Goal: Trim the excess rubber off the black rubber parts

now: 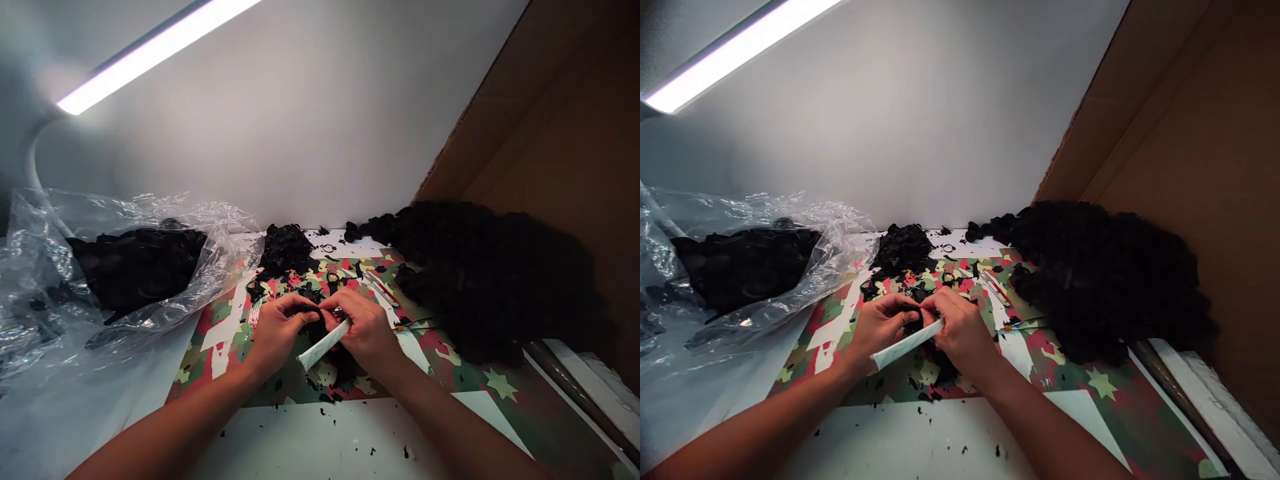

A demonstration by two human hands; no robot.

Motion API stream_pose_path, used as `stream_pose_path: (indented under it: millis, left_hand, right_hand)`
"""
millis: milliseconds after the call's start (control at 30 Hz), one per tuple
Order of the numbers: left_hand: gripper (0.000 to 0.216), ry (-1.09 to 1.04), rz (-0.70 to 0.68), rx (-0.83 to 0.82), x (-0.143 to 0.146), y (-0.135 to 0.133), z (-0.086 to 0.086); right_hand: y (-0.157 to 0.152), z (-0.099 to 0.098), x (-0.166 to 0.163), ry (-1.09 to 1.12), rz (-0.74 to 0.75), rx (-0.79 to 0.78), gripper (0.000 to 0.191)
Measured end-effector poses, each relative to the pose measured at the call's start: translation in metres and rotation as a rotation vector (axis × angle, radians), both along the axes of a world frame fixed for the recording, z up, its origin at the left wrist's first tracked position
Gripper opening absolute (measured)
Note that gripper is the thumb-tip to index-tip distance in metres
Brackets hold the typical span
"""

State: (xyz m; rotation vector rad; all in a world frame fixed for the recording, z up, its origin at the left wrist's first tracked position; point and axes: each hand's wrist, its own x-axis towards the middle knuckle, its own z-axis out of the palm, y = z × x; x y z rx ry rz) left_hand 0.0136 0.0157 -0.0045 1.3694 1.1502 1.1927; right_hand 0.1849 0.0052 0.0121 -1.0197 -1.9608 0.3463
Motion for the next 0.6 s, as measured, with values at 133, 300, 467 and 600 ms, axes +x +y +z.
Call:
stream_pose_path:
  millis: [133,300,467,600]
  left_hand:
    - [0.005,0.038,0.002,0.036,0.001,-0.001,-0.001]
    - [0.011,-0.014,-0.056,0.046,0.000,-0.004,0.001]
    - [0.018,-0.224,-0.121,-0.057,-0.001,0.002,0.000]
    - [0.017,-0.343,-0.109,-0.123,0.000,0.005,-0.002]
  right_hand:
    - [-0.001,0.003,-0.002,-0.008,-0.068,-0.037,0.015]
    - [0.015,0.000,0.015,0.128,-0.235,-0.216,0.007]
    - [0.027,-0.007,0.023,0.409,-0.121,-0.553,0.029]
    - [0.018,-0.002,0.014,0.503,-0.082,-0.607,0.011]
